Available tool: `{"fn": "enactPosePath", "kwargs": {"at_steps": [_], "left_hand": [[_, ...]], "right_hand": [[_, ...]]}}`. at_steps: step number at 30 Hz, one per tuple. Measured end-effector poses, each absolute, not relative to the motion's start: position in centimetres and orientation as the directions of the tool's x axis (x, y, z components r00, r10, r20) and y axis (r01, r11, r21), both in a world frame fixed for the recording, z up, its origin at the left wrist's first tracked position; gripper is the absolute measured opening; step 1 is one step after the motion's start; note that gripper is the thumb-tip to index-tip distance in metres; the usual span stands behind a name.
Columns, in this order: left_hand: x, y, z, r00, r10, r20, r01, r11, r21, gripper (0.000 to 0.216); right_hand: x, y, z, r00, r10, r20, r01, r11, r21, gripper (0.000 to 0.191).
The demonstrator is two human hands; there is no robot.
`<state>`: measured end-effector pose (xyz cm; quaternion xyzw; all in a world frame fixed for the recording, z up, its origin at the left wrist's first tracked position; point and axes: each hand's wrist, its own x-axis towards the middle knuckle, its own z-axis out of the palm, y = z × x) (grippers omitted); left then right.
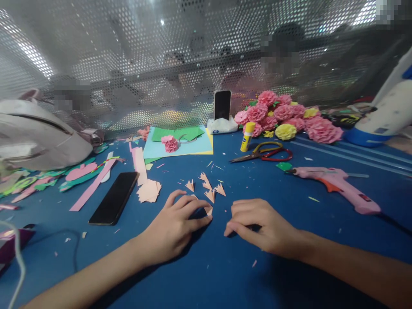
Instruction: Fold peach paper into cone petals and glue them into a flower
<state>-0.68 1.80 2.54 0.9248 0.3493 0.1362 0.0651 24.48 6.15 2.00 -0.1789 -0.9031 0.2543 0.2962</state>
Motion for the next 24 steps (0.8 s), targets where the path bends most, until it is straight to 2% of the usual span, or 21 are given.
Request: {"fn": "enactPosePath", "kwargs": {"at_steps": [4,6,8,12,14,20,24], "left_hand": [[-0.8,1.5,3.3,0.702,0.688,0.184,0.613,-0.715,0.335,0.066],[-1.3,1.9,4.0,0.654,0.727,0.208,0.628,-0.676,0.387,0.062],[-2.0,2.4,4.8,0.591,0.752,0.294,0.627,-0.656,0.42,0.051],[-2.8,3.0,5.4,0.602,0.757,0.253,0.615,-0.642,0.459,0.049],[-2.8,3.1,4.9,0.632,0.737,0.239,0.602,-0.661,0.448,0.053],[-2.2,4.1,2.8,0.649,0.705,0.284,0.665,-0.708,0.238,0.05],[-3.1,5.8,3.5,0.612,0.745,0.265,0.716,-0.664,0.214,0.044]], "right_hand": [[24.4,6.1,2.1,-0.761,0.449,0.469,0.153,0.827,-0.542,0.039],[24.5,6.0,2.1,-0.761,0.45,0.468,0.156,0.827,-0.54,0.038],[24.5,6.0,2.2,-0.76,0.454,0.465,0.163,0.826,-0.54,0.038],[24.6,5.8,2.3,-0.76,0.45,0.468,0.159,0.828,-0.538,0.037],[24.6,5.8,2.3,-0.764,0.447,0.466,0.153,0.827,-0.541,0.037],[24.6,5.7,2.0,-0.778,0.421,0.466,0.137,0.838,-0.529,0.034],[24.7,5.7,1.8,-0.785,0.405,0.468,0.131,0.848,-0.513,0.033]]}}
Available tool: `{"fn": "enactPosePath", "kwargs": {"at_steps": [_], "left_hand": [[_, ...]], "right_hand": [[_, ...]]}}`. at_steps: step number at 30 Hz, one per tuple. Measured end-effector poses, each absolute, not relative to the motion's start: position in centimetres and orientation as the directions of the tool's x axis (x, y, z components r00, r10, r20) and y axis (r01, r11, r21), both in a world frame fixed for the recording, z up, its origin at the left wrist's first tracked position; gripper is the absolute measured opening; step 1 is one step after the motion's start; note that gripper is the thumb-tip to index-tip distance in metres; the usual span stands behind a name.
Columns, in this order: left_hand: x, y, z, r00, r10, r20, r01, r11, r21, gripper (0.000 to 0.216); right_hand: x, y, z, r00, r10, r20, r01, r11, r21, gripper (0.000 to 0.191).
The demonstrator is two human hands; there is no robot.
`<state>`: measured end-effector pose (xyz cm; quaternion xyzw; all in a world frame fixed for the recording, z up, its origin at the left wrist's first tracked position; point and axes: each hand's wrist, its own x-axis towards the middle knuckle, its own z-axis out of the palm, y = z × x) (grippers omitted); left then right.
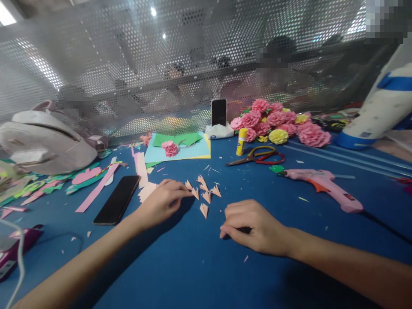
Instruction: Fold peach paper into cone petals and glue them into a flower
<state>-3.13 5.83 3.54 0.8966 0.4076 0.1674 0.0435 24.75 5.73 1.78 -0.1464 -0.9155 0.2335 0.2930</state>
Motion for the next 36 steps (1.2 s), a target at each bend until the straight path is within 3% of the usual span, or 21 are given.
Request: {"fn": "enactPosePath", "kwargs": {"at_steps": [2,4,7,9,15,22,25,27,29,31,33,36], "left_hand": [[-4.5,6.8,4.4,0.551,0.81,0.202,0.779,-0.586,0.225,0.038],[-6.4,7.7,5.3,0.351,0.926,0.139,0.893,-0.376,0.248,0.029],[-9.3,8.4,6.0,0.209,0.971,0.113,0.943,-0.231,0.238,0.031],[-10.5,8.4,6.0,0.149,0.989,0.004,0.954,-0.145,0.263,0.03],[-11.1,7.4,4.8,0.122,0.989,-0.08,0.96,-0.097,0.263,0.031],[-11.4,7.3,5.6,0.089,0.993,-0.083,0.962,-0.064,0.264,0.022],[-10.4,6.6,6.7,0.069,0.997,-0.019,0.971,-0.063,0.23,0.024],[-8.7,5.6,7.2,0.135,0.972,0.195,0.966,-0.172,0.191,0.022],[-6.3,4.1,7.2,0.319,0.865,0.388,0.908,-0.396,0.137,0.02],[-3.5,2.4,6.8,0.482,0.689,0.542,0.837,-0.545,-0.051,0.021],[-0.7,0.6,5.9,0.638,0.499,0.586,0.727,-0.641,-0.246,0.02],[2.5,-1.1,4.1,0.77,0.375,0.515,0.578,-0.753,-0.315,0.015]], "right_hand": [[24.8,5.8,1.7,-0.791,0.397,0.466,0.127,0.851,-0.51,0.033],[24.9,5.8,1.5,-0.793,0.391,0.468,0.121,0.853,-0.507,0.033],[24.9,5.8,1.4,-0.8,0.379,0.465,0.122,0.862,-0.493,0.033],[24.8,5.8,1.3,-0.808,0.365,0.462,0.12,0.871,-0.477,0.034],[24.7,5.9,1.4,-0.811,0.368,0.456,0.124,0.868,-0.48,0.035],[24.8,6.0,1.2,-0.809,0.363,0.461,0.117,0.869,-0.48,0.034],[24.7,5.9,1.2,-0.804,0.369,0.466,0.124,0.871,-0.476,0.036],[24.6,5.9,1.4,-0.786,0.401,0.47,0.14,0.857,-0.497,0.037],[24.6,5.9,1.7,-0.762,0.465,0.45,0.165,0.812,-0.56,0.038],[24.5,6.0,1.9,-0.74,0.55,0.387,0.197,0.728,-0.657,0.036],[24.5,6.0,1.9,-0.728,0.611,0.31,0.219,0.636,-0.74,0.032],[24.5,6.1,1.5,-0.738,0.631,0.238,0.247,0.582,-0.775,0.028]]}}
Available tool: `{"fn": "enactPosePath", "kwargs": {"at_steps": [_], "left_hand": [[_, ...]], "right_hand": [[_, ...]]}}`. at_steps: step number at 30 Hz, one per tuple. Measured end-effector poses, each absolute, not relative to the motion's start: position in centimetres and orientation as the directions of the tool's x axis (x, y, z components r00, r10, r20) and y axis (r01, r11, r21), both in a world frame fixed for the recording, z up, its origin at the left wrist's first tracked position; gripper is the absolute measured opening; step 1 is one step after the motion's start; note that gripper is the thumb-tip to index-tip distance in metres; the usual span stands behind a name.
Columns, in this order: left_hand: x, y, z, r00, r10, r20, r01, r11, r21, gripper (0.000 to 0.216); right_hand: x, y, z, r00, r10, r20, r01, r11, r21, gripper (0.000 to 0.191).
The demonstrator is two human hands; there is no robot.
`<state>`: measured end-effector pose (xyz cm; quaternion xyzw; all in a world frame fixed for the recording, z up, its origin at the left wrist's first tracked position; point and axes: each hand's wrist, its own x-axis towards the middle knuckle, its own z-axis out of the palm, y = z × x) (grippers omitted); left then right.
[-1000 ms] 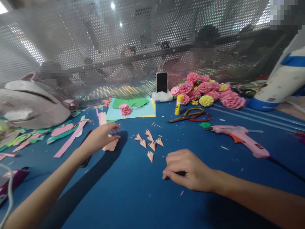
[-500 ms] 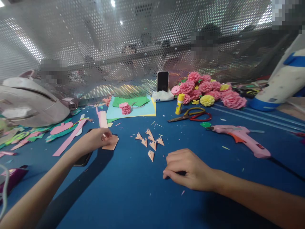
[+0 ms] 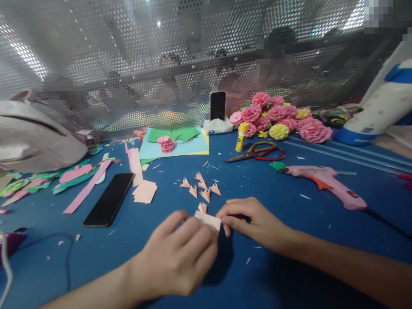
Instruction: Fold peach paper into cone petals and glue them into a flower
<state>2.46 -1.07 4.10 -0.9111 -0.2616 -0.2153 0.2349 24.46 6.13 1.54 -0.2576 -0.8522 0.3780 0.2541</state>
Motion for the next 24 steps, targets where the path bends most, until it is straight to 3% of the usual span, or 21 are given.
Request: {"fn": "enactPosePath", "kwargs": {"at_steps": [4,8,11,14,20,24], "left_hand": [[3.8,-1.2,2.1,0.781,0.383,0.493,0.546,-0.802,-0.242,0.013],[3.1,-0.3,1.8,0.703,0.548,0.454,0.595,-0.802,0.047,0.037],[2.3,0.3,1.8,0.578,0.721,0.383,0.711,-0.675,0.199,0.029],[1.8,0.5,1.5,0.57,0.731,0.374,0.718,-0.665,0.207,0.015],[1.4,0.0,1.6,0.642,0.586,0.495,0.585,-0.791,0.178,0.031],[1.0,0.0,1.7,0.672,0.531,0.516,0.553,-0.824,0.128,0.027]], "right_hand": [[24.4,6.0,1.2,-0.775,0.596,0.21,0.324,0.66,-0.678,0.013],[24.5,6.0,1.4,-0.826,0.531,0.19,0.328,0.726,-0.605,0.006],[24.5,5.9,1.6,-0.834,0.5,0.232,0.318,0.78,-0.538,0.012],[24.6,5.9,1.7,-0.856,0.431,0.285,0.293,0.86,-0.418,0.017],[25.0,6.0,1.9,-0.93,0.249,0.27,0.159,0.936,-0.314,0.021],[25.2,6.0,1.7,-0.91,0.17,0.379,0.076,0.965,-0.25,0.019]]}}
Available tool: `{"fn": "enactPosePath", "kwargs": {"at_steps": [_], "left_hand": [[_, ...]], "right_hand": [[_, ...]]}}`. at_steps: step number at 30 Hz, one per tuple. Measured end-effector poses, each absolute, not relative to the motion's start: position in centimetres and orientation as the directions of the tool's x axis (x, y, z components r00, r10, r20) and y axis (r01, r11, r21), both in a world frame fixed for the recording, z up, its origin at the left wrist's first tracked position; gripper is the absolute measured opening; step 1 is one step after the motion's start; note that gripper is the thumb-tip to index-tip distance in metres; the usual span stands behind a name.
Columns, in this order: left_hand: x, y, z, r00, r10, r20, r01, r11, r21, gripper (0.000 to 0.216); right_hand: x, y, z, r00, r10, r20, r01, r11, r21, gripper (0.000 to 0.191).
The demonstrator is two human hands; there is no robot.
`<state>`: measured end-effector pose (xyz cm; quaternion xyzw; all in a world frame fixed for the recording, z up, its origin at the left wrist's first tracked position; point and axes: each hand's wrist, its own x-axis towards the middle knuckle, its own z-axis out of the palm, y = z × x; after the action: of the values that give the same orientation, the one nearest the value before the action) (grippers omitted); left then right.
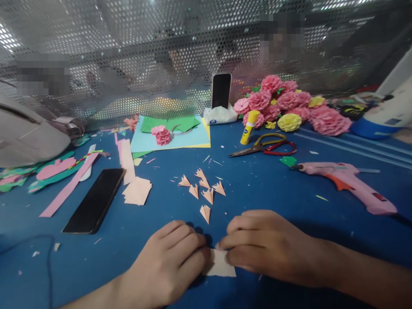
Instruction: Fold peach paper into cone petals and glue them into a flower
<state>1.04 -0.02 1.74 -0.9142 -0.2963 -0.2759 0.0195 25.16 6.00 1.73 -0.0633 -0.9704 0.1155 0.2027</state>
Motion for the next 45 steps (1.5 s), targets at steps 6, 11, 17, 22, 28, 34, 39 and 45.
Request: {"fn": "enactPosePath", "kwargs": {"at_steps": [6,11,17,22,28,34,39,45], "left_hand": [[0.4,0.2,1.7,0.701,0.48,0.527,0.493,-0.861,0.126,0.03],[0.2,0.2,1.9,0.711,0.463,0.529,0.493,-0.865,0.094,0.03],[0.1,0.1,1.5,0.707,0.476,0.523,0.504,-0.858,0.098,0.019],[0.1,0.3,1.5,0.7,0.478,0.531,0.483,-0.864,0.14,0.019],[0.0,0.3,1.6,0.707,0.471,0.527,0.46,-0.873,0.164,0.029],[-0.2,-0.1,0.7,0.685,0.462,0.564,0.444,-0.878,0.18,0.027],[-0.3,-0.2,0.2,0.694,0.45,0.562,0.434,-0.884,0.172,0.027],[-0.1,-0.2,0.2,0.684,0.46,0.566,0.448,-0.877,0.172,0.021]], "right_hand": [[25.0,5.9,2.1,-0.9,0.16,0.406,0.079,0.975,-0.209,0.02],[24.9,6.0,2.2,-0.908,0.169,0.384,0.095,0.974,-0.205,0.024],[24.8,6.2,2.1,-0.907,0.15,0.393,0.082,0.979,-0.184,0.019],[24.9,6.1,2.3,-0.913,0.131,0.385,0.068,0.982,-0.174,0.027],[24.9,6.1,2.3,-0.92,0.115,0.376,0.06,0.986,-0.154,0.027],[25.0,6.1,2.3,-0.925,0.098,0.367,0.035,0.984,-0.175,0.028],[24.9,5.9,2.5,-0.93,0.097,0.355,0.036,0.984,-0.176,0.033],[24.9,6.0,2.5,-0.929,0.087,0.36,0.017,0.981,-0.195,0.031]]}}
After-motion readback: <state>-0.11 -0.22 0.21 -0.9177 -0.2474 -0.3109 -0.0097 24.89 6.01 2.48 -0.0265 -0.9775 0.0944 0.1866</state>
